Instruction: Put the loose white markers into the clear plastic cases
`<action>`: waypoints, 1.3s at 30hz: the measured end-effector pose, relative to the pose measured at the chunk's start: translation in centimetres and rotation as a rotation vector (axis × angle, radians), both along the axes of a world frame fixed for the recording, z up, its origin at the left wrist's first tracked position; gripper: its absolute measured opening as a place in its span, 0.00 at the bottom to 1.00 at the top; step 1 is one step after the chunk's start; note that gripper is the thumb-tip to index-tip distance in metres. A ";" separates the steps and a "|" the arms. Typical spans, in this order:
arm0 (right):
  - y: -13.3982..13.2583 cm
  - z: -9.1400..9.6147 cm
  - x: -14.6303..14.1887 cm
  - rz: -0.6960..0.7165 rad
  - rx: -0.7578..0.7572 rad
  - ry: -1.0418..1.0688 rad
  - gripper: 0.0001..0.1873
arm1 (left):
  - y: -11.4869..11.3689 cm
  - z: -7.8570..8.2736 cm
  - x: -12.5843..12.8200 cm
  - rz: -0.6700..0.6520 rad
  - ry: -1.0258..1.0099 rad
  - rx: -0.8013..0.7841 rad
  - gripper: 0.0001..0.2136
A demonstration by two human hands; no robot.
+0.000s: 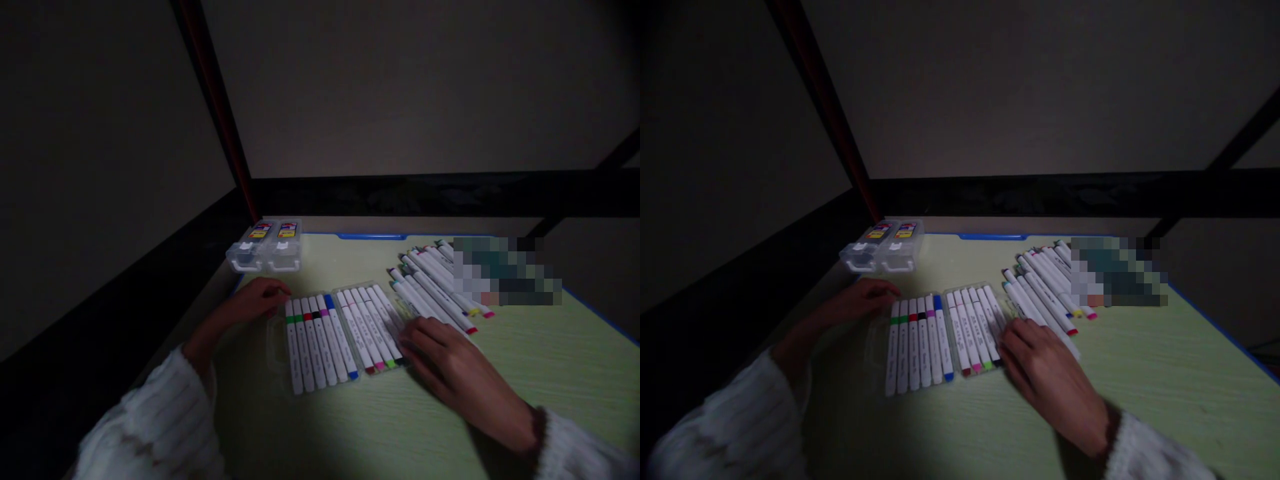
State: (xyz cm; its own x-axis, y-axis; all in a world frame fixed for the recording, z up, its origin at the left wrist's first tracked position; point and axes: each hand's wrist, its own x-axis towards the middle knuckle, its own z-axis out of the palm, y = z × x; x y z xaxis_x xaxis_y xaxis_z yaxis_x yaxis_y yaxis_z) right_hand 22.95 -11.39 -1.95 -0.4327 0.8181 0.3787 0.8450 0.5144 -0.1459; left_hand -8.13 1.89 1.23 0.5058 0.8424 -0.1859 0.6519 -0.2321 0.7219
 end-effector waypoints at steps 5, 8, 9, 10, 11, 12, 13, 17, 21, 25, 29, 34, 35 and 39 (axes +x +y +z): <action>0.0 0.0 -0.1 -0.012 -0.040 0.048 0.13 | -0.3 0.9 0.2 0.026 -0.147 0.036 0.14; -0.4 0.2 -0.7 0.005 -0.035 0.091 0.12 | -0.5 1.3 0.2 0.053 -0.247 0.084 0.15; -0.6 0.3 -1.1 0.027 -0.031 0.107 0.12 | -0.6 1.5 0.3 0.068 -0.267 0.101 0.15; -0.8 0.4 -1.5 0.066 -0.044 0.117 0.12 | -0.7 1.6 0.4 0.089 -0.285 0.116 0.14; -1.1 0.5 -1.9 0.116 -0.048 0.124 0.14 | -0.8 1.7 0.4 0.113 -0.301 0.127 0.14; -1.4 0.6 -2.3 0.160 -0.068 0.119 0.16 | -0.9 1.7 0.5 0.137 -0.315 0.134 0.13; -1.6 0.6 -2.8 0.190 -0.091 0.113 0.19 | -1.0 1.8 0.7 0.158 -0.337 0.138 0.13; -2.3 0.8 -4.0 0.265 -0.235 0.109 0.29 | -1.4 1.8 1.4 0.173 -0.502 0.144 0.14; -2.4 0.8 -4.1 0.271 -0.331 0.167 0.35 | -2.1 2.0 2.3 0.139 -0.612 0.175 0.18; -2.4 0.9 -3.8 0.274 -0.382 0.250 0.38 | -3.0 2.1 3.2 0.113 -0.648 0.240 0.20; -2.4 1.0 -3.4 0.276 -0.443 0.359 0.35 | -4.2 1.6 4.5 0.027 -0.707 0.277 0.22; -2.3 1.2 -3.1 0.246 -0.510 0.542 0.30 | -5.8 0.5 6.0 -0.017 -0.540 0.545 0.22; -2.2 1.2 -3.1 0.244 -0.533 0.575 0.30 | -6.0 0.4 6.1 -0.043 -0.509 0.594 0.22; -2.1 1.6 -3.1 0.233 -0.625 0.705 0.30 | -6.5 0.0 6.5 -0.179 -0.384 0.703 0.24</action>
